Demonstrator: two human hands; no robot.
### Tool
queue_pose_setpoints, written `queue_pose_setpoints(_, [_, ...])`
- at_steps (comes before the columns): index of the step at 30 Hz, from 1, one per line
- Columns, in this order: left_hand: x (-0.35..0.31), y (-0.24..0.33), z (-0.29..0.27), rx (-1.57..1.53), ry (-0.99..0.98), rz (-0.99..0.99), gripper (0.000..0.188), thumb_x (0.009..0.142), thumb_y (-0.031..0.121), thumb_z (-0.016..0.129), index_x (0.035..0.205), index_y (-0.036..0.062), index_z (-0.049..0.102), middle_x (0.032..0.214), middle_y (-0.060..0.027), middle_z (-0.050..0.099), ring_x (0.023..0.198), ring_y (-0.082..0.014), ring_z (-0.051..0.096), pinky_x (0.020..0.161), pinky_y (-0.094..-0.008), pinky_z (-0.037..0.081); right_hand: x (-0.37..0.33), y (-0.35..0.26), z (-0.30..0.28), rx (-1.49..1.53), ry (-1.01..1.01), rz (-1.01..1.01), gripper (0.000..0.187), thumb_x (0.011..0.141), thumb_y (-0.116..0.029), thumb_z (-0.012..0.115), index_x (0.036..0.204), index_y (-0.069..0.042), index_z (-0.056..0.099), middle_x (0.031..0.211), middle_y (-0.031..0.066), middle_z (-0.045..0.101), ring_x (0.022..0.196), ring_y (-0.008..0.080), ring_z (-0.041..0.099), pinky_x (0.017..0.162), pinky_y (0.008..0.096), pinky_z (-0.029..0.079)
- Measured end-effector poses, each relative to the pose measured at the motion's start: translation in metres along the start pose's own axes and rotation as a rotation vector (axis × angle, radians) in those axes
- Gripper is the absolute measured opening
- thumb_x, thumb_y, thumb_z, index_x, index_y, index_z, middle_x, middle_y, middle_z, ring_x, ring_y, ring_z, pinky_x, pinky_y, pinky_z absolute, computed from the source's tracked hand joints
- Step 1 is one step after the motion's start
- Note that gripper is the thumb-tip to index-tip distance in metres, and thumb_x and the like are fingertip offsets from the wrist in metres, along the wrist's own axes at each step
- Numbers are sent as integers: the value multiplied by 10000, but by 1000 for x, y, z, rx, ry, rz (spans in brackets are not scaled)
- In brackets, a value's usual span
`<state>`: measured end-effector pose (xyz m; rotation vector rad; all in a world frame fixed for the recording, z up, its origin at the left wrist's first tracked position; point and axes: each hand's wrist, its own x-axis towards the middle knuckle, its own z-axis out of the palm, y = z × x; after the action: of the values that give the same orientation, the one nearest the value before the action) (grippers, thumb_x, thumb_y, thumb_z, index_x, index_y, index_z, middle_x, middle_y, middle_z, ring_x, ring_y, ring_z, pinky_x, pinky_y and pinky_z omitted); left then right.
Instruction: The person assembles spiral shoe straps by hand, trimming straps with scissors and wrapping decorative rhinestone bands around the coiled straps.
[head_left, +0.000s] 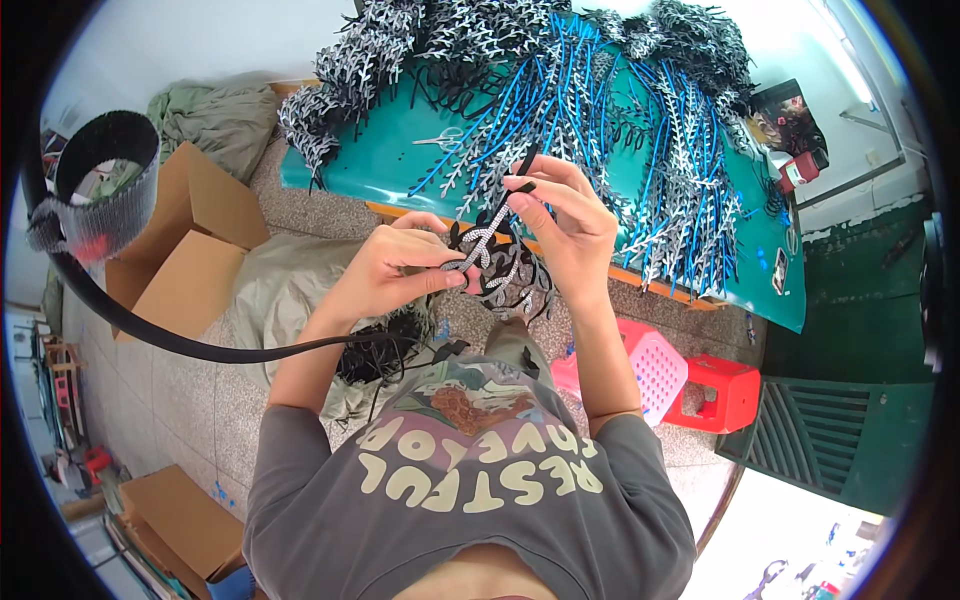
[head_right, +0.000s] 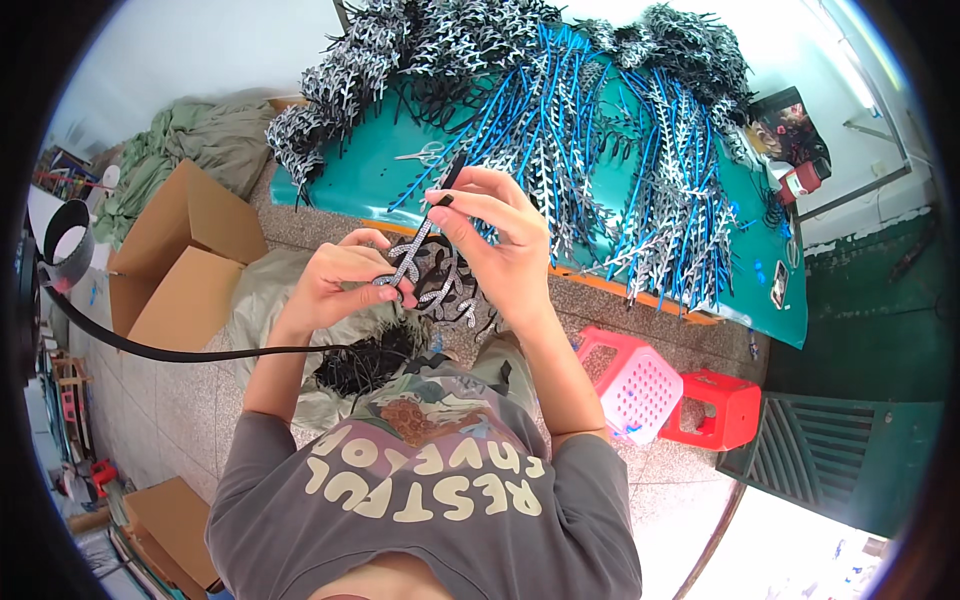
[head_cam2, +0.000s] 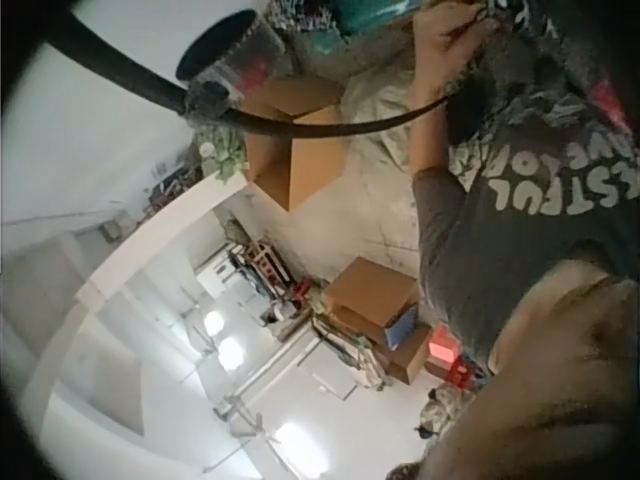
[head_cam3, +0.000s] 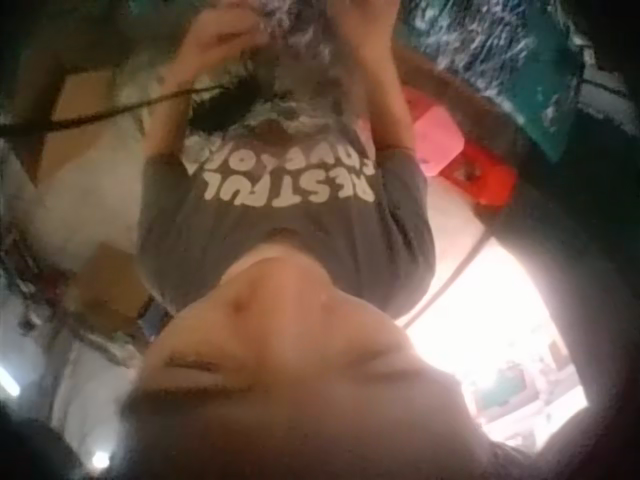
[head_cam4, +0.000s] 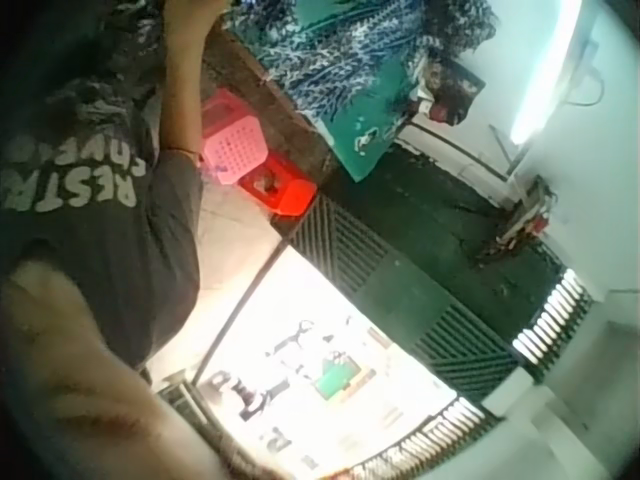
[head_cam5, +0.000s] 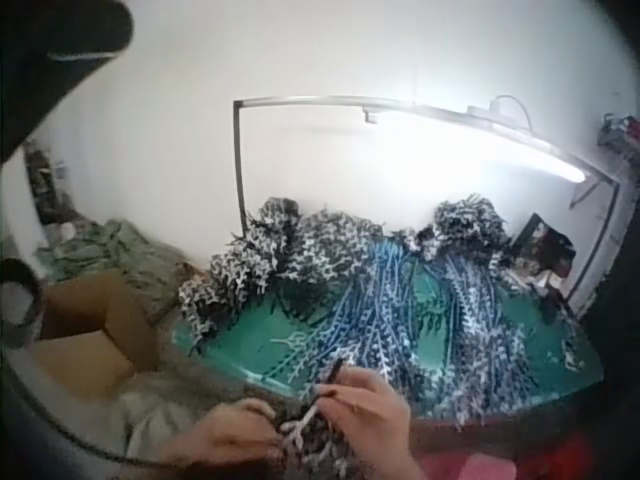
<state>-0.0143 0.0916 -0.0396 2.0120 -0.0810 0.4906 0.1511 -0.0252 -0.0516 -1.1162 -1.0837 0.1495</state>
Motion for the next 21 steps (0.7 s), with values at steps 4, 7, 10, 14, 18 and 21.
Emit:
queue_pose_setpoints(4, [-6, -8, -4, 53, -12, 24, 120, 734, 104, 664, 823, 24, 672, 741, -17, 666, 640, -122, 572, 829, -295, 371, -2, -3, 6, 21, -11, 37, 189, 713, 13, 678, 897, -25, 657, 897, 91, 609, 797, 158, 575, 703, 264, 469])
queue_pose_setpoints(7, [-3, -12, -4, 43, -14, 32, 117, 740, 110, 660, 824, 30, 673, 741, -9, 665, 640, -119, 563, 821, -295, 371, -4, 6, 7, 79, -42, 21, 190, 755, 88, 610, 937, 33, 616, 979, 161, 585, 848, 198, 595, 742, 273, 481])
queue_pose_setpoints(10, [1, -23, -5, 33, -21, 37, 109, 755, 117, 648, 832, 44, 676, 752, -1, 668, 649, -111, 556, 815, -294, 366, -5, 20, 14, 137, 43, 30, 253, 760, 83, 609, 1005, 17, 606, 949, 136, 599, 822, 160, 595, 696, 231, 479])
queue_pose_setpoints(14, [8, -38, -1, -30, -16, -75, 110, 784, 133, 624, 848, 62, 677, 768, 7, 672, 652, -97, 544, 818, -284, 354, 4, 18, 13, 241, 96, 403, 458, 753, 83, 621, 1190, 9, 502, 867, 52, 592, 812, 93, 561, 740, 223, 465])
queue_pose_setpoints(18, [22, -71, 10, -83, -47, -155, 129, 786, 136, 623, 876, 60, 675, 779, 5, 674, 673, -84, 555, 814, -278, 359, 17, 50, 4, 323, 266, 520, 377, 812, 0, 580, 1167, -19, 454, 762, 50, 602, 656, 72, 546, 584, 202, 429])
queue_pose_setpoints(21, [40, -88, 23, -168, -38, -329, 137, 799, 127, 598, 863, 28, 667, 798, -22, 669, 747, -125, 575, 758, -291, 419, 27, 106, -22, 445, 365, 686, 325, 894, -144, 491, 1188, -23, 421, 753, 92, 614, 608, 123, 577, 537, 237, 464])
